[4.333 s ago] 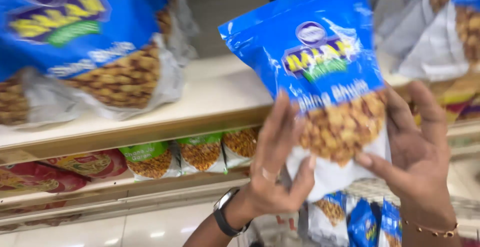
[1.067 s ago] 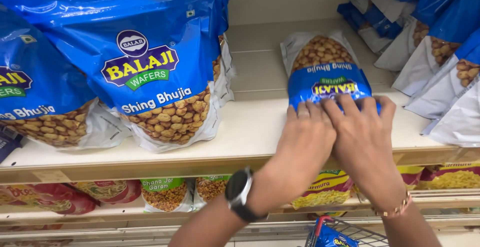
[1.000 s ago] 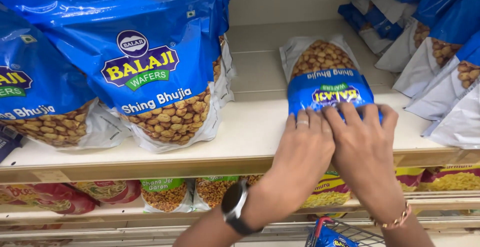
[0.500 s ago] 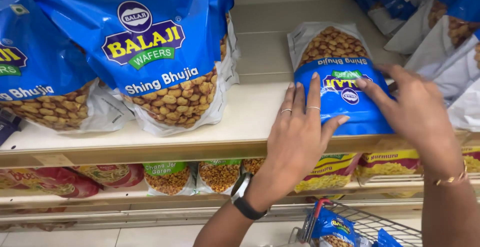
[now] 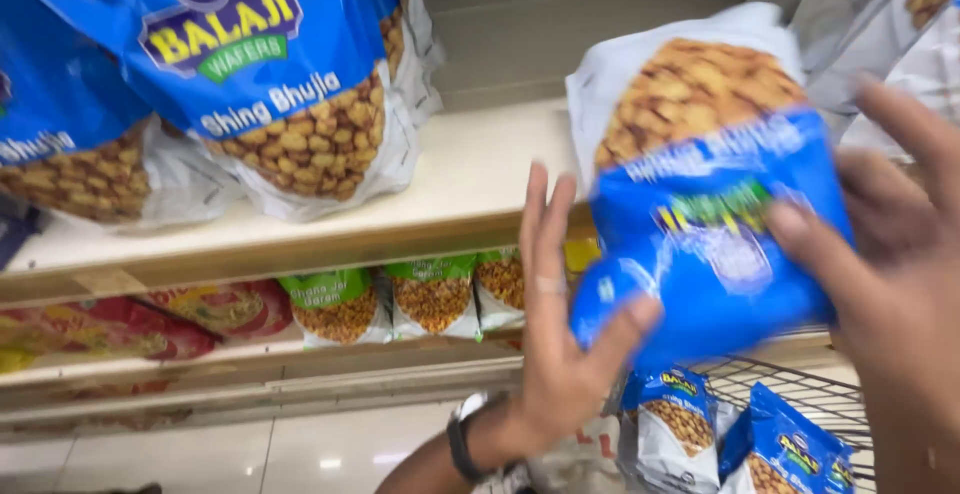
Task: Removing snack packages from a store shelf and wiping the shelf clean with a cloth.
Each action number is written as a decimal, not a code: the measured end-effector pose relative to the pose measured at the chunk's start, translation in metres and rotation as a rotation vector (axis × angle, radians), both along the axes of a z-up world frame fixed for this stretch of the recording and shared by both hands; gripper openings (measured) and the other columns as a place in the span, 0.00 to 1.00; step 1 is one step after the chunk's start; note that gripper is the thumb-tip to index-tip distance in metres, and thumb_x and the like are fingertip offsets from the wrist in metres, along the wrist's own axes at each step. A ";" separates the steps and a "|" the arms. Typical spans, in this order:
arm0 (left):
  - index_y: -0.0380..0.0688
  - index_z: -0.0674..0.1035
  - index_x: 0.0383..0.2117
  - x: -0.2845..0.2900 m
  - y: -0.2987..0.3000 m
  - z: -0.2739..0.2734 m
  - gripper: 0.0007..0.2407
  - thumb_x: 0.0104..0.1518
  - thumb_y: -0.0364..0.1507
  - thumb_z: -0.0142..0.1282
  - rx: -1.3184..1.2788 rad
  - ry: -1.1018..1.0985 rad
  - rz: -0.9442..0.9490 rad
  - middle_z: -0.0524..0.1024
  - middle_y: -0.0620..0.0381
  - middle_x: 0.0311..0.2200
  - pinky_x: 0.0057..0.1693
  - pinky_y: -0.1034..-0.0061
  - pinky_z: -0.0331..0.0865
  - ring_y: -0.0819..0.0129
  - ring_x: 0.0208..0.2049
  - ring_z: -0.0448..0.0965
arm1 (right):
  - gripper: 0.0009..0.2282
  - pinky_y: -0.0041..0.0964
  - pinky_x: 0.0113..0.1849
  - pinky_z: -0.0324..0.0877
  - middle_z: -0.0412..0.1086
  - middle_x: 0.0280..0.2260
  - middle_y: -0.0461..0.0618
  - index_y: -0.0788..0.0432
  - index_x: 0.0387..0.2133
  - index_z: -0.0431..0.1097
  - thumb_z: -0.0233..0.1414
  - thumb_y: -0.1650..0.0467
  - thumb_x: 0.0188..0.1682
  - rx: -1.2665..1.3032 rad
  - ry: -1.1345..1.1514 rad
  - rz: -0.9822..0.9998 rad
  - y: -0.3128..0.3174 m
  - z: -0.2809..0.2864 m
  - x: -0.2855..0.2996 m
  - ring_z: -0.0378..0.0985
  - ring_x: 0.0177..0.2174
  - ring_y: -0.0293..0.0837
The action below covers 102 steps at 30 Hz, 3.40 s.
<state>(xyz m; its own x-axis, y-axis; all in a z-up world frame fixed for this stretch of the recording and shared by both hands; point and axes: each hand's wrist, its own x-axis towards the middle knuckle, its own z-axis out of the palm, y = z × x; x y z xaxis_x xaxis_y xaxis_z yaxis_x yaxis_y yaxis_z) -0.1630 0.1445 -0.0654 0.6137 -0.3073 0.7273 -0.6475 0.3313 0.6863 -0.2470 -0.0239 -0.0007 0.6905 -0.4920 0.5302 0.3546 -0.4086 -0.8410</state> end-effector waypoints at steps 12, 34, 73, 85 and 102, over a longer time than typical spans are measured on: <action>0.34 0.53 0.72 -0.077 -0.021 -0.172 0.35 0.61 0.20 0.62 0.291 0.975 -0.843 0.67 0.49 0.64 0.69 0.67 0.68 0.66 0.64 0.70 | 0.47 0.44 0.54 0.73 0.58 0.63 0.67 0.59 0.69 0.40 0.63 0.78 0.36 0.431 0.239 -0.270 -0.010 -0.256 -0.174 0.70 0.58 0.49; 0.46 0.51 0.74 -0.115 -0.179 -0.453 0.38 0.60 0.23 0.64 0.811 0.502 -0.610 0.53 0.43 0.73 0.76 0.65 0.56 0.54 0.74 0.56 | 0.38 0.40 0.67 0.67 0.53 0.71 0.58 0.57 0.76 0.40 0.62 0.77 0.59 0.842 0.265 -0.330 -0.097 -0.527 -0.217 0.63 0.66 0.48; 0.51 0.51 0.73 -0.094 0.028 -0.475 0.37 0.58 0.26 0.60 1.055 -0.312 -0.452 0.42 0.51 0.75 0.78 0.53 0.44 0.54 0.77 0.44 | 0.32 0.83 0.61 0.43 0.33 0.75 0.63 0.53 0.74 0.51 0.46 0.54 0.59 -0.392 1.262 -0.243 0.110 -0.503 -0.181 0.30 0.70 0.73; 0.50 0.54 0.73 -0.083 0.144 -0.460 0.35 0.57 0.23 0.56 1.108 -0.223 -0.347 0.45 0.48 0.75 0.76 0.53 0.45 0.54 0.76 0.46 | 0.30 0.82 0.58 0.50 0.36 0.73 0.64 0.52 0.71 0.53 0.48 0.57 0.56 -0.524 1.173 -0.162 0.208 -0.509 -0.160 0.33 0.69 0.74; 0.41 0.63 0.67 -0.095 0.237 -0.427 0.27 0.57 0.23 0.53 1.110 -0.307 -0.185 0.54 0.44 0.70 0.72 0.52 0.48 0.50 0.72 0.53 | 0.23 0.54 0.59 0.60 0.61 0.61 0.61 0.59 0.58 0.66 0.54 0.63 0.51 -0.454 0.943 0.182 0.216 -0.444 -0.145 0.61 0.60 0.63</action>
